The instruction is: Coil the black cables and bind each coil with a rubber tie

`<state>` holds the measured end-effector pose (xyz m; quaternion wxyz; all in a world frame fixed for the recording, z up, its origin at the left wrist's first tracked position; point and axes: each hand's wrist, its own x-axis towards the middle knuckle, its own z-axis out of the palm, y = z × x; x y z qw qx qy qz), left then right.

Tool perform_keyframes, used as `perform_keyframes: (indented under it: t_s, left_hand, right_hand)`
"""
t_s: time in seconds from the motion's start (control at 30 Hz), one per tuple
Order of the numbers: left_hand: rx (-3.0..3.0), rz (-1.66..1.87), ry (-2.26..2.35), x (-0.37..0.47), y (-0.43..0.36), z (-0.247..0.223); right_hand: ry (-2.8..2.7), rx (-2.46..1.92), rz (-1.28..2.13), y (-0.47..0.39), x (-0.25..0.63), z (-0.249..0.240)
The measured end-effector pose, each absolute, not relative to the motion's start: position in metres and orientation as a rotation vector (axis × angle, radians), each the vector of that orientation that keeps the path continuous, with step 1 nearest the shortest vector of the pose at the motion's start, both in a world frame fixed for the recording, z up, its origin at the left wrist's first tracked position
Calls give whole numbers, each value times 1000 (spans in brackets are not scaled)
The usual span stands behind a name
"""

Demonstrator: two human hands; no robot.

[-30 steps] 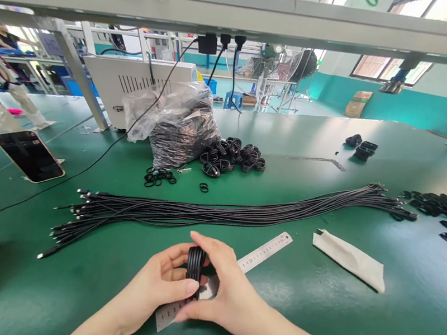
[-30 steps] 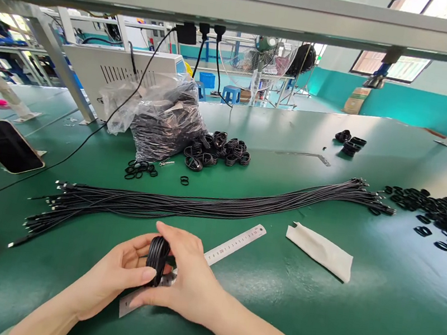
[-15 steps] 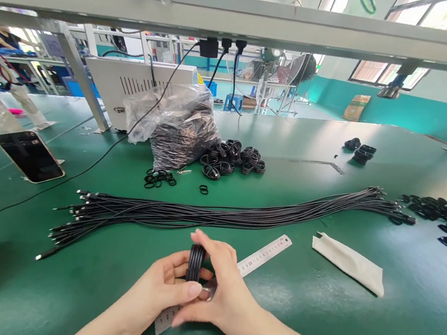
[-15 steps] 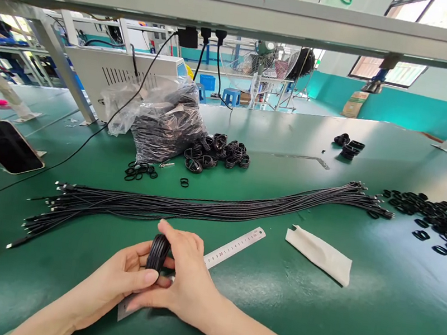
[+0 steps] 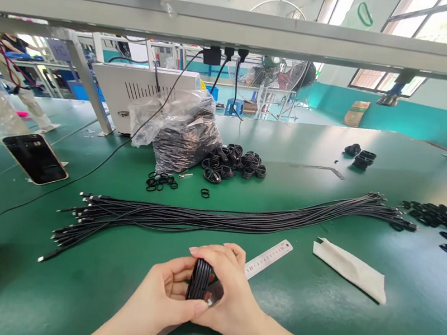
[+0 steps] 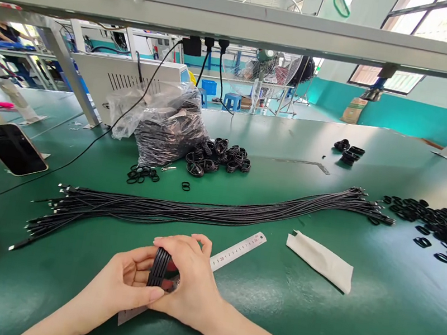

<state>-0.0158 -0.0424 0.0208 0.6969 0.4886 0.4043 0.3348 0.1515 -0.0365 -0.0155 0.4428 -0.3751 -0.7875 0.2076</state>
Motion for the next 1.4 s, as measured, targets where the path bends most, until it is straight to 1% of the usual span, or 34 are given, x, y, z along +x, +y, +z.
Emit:
perform_keyframes:
  t_s: [0.13, 0.27, 0.33, 0.43, 0.6, 0.7, 0.8, 1.0, 1.23, 1.4]
  left_hand:
    - [1043, 721, 872, -17, -39, 11]
    - [984, 732, 803, -19, -35, -4]
    - [930, 800, 859, -21, -31, -8]
    - [821, 894, 1016, -26, -21, -10]
    - [713, 1015, 1092, -37, -8, -8]
    - [667, 1090, 1121, -41, -3, -11]
    - [627, 1170, 1162, -44, 2, -15]
    - [630, 1240, 1206, -49, 10, -21]
    - [951, 1424, 1370, -69, 22, -21]
    - [1141, 1540, 1573, -84, 30, -21]
  right_hand:
    - [-1930, -995, 614, -40, 147, -17]
    - [-1757, -1116, 847, -35, 151, -19]
    - [-1612, -1237, 941, -17, 159, -18]
    - [-1509, -1479, 1005, 35, 177, -10]
    - [-1543, -1501, 791, 145, 188, 19]
    - [-1596, -1472, 657, 174, 179, 26]
    - [-1736, -1440, 518, 156, 168, 12]
    - [-2163, -1255, 272, 81, 170, -28]
    - [-2316, -1233, 93, 78, 180, -27]
    - [-2327, -1246, 62, 79, 177, -22]
